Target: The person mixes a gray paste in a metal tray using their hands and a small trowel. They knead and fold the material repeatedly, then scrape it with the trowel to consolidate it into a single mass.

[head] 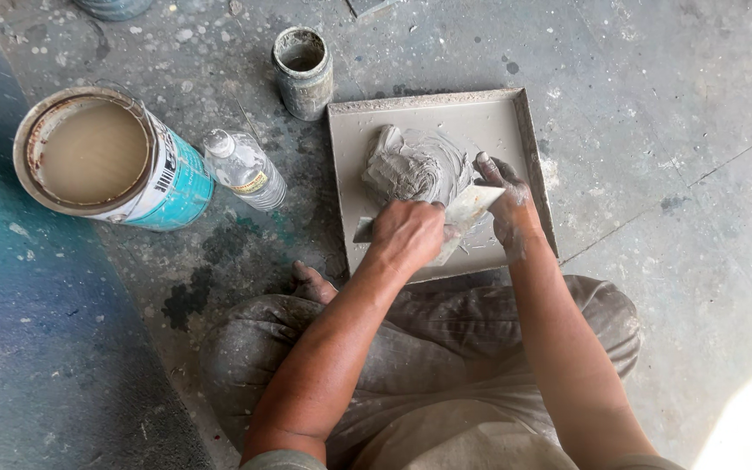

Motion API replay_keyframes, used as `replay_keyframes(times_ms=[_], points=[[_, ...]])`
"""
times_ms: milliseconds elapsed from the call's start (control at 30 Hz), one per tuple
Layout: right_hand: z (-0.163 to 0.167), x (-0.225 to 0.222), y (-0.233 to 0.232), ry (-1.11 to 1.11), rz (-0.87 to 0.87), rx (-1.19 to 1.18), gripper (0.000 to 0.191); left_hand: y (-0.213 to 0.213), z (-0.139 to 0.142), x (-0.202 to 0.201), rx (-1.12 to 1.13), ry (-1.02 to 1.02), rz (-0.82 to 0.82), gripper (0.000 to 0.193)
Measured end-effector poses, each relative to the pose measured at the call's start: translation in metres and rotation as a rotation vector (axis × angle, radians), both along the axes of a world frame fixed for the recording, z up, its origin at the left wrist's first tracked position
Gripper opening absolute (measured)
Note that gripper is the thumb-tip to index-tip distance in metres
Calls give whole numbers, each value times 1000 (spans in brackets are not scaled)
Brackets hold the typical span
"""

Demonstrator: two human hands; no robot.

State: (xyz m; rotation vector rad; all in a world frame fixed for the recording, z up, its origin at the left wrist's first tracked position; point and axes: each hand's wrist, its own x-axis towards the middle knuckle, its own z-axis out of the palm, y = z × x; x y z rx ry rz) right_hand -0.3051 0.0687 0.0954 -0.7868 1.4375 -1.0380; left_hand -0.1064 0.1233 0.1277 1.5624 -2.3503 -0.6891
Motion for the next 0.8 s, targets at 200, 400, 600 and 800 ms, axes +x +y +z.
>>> replay_keyframes(times_ms=[200,400,600,800], points=[[37,5,38,306,142,169,89,-8,8,16,-28,-63,59,42],[39,-1,27,-226,7,44,97,1,10,4,110,-94,-1,50],[20,1,18,-486,40,-118,98,12,3,-22,21,-97,-121,52],[-21,23,37,-488,-29,-58,94,-1,-8,-4,-29,31,7,19]])
